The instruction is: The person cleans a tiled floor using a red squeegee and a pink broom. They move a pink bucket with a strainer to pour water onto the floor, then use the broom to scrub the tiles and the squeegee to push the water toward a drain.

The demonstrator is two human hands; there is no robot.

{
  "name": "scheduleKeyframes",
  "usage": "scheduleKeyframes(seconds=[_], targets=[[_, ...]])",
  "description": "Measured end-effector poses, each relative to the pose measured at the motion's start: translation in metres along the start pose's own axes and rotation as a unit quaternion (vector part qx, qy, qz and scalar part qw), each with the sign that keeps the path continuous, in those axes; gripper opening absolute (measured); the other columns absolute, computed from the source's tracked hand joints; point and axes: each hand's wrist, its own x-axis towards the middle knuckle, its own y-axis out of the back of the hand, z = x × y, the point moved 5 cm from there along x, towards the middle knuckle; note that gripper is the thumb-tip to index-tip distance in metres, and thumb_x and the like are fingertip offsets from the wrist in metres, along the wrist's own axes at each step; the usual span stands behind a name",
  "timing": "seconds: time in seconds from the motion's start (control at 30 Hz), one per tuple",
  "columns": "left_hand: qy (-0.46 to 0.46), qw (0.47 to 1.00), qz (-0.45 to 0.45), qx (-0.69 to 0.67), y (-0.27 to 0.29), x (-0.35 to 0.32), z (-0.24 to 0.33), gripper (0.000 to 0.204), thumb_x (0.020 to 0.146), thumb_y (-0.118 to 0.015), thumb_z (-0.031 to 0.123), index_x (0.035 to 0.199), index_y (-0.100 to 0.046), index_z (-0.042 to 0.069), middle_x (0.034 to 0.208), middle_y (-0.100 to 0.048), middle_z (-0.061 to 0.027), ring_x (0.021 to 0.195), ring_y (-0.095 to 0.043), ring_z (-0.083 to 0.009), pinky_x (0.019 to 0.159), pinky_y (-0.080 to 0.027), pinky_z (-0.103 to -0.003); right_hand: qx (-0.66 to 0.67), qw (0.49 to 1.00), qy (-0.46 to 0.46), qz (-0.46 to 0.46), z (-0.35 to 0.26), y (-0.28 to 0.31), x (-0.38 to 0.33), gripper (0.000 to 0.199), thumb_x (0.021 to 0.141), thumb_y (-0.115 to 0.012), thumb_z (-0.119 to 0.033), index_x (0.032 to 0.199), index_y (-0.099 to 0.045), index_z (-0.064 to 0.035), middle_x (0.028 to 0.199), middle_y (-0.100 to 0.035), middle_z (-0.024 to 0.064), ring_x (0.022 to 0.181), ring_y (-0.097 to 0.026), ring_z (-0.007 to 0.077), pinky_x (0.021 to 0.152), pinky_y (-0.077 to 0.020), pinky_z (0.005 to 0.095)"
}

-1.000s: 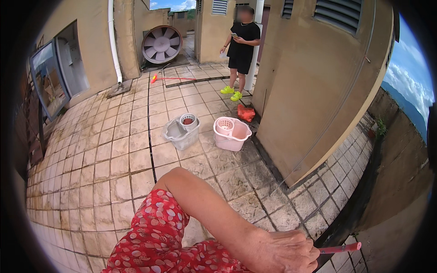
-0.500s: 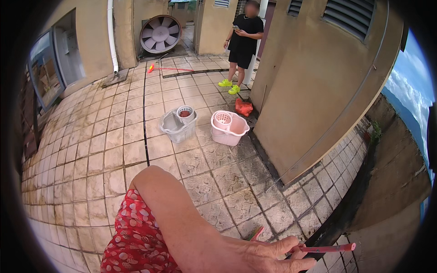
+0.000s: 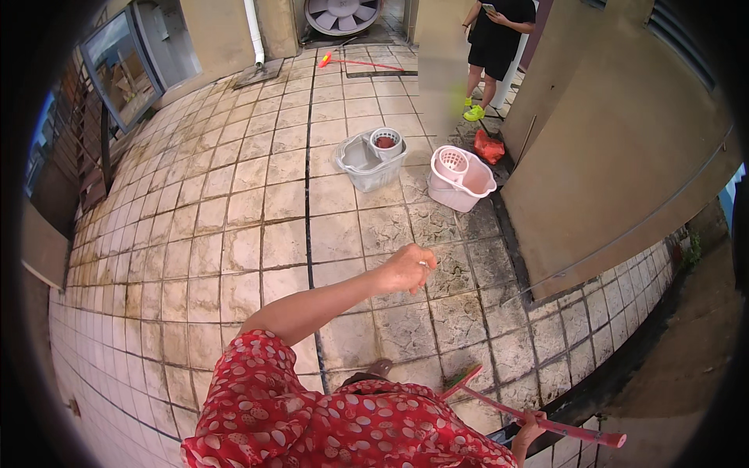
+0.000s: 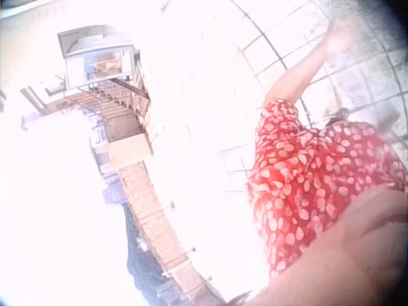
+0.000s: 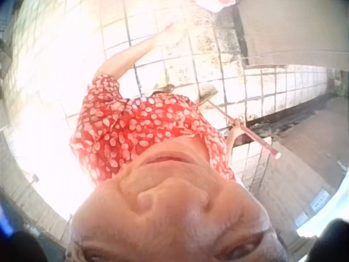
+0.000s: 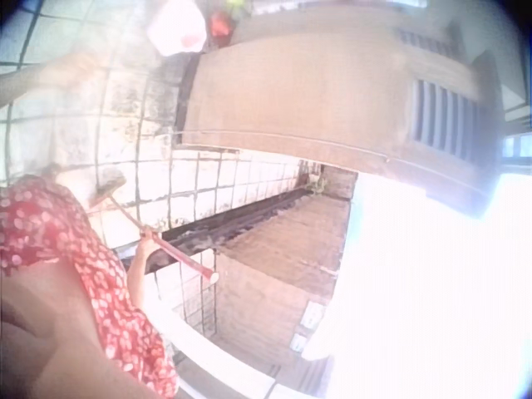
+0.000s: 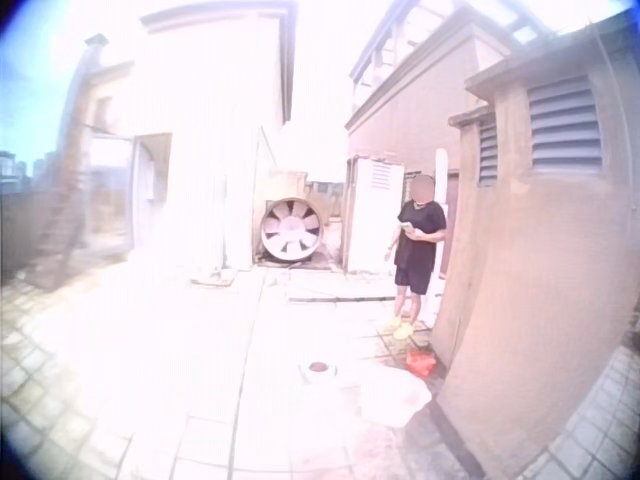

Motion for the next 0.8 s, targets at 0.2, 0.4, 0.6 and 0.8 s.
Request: scheduleKeyframes(seconds=[0.2, 0.4, 0.6, 0.8], targets=[[0.145, 0.972, -0.092, -0.162, -0.054, -0.044, -0.104, 0.012, 0.077, -0.06, 0.012, 0.08, -0.056, 0.0, 0.059, -0.055, -0.0063, 0.042, -0.047, -0.0095, 0.034, -0.033, -0.024, 0.022, 0.999, -0.01, -0.031, -0.007, -0.024, 0.014, 0.016, 0.063, -0.059, -0.002, 0.068, -0.044, -0.0039, 0.062, -0.049, 0.0047, 0.048, -0.047, 0.0118, 0.041, -0.0388, 0.0234], [0.246, 0.935, -0.101, -0.233, -0.079, -0.065, -0.131, 0.012, 0.074, -0.063, 0.014, 0.074, -0.055, 0.004, 0.06, -0.055, -0.0054, 0.047, -0.049, -0.0116, 0.037, -0.033, -0.025, -0.038, 0.999, 0.001, -0.033, -0.004, -0.038, 0.026, 0.014, 0.063, -0.059, -0.006, 0.066, -0.047, -0.0007, 0.063, -0.051, 0.0065, 0.051, -0.051, 0.0144, 0.043, -0.0426, 0.0239], [0.257, 0.894, -0.114, -0.349, -0.086, -0.055, -0.108, 0.013, 0.073, -0.056, 0.012, 0.082, -0.051, 0.004, 0.071, -0.057, -0.0098, 0.058, -0.055, -0.0186, 0.045, -0.041, -0.031, -0.015, 1.0, 0.009, -0.009, -0.005, -0.035, 0.022, 0.013, 0.062, -0.059, -0.003, 0.064, -0.046, -0.0019, 0.061, -0.053, 0.0066, 0.048, -0.049, 0.0131, 0.043, -0.0413, 0.0245], [0.099, 0.895, -0.273, -0.34, -0.101, -0.032, 0.016, 0.013, 0.076, -0.047, 0.003, 0.089, -0.048, 0.002, 0.091, -0.054, -0.0137, 0.075, -0.055, -0.0195, 0.055, -0.046, -0.032, 0.008, 1.0, 0.025, 0.01, 0.0, -0.021, 0.024, 0.012, 0.064, -0.059, -0.003, 0.064, -0.048, -0.0017, 0.064, -0.054, 0.0072, 0.045, -0.047, 0.0131, 0.042, -0.0391, 0.0233]])
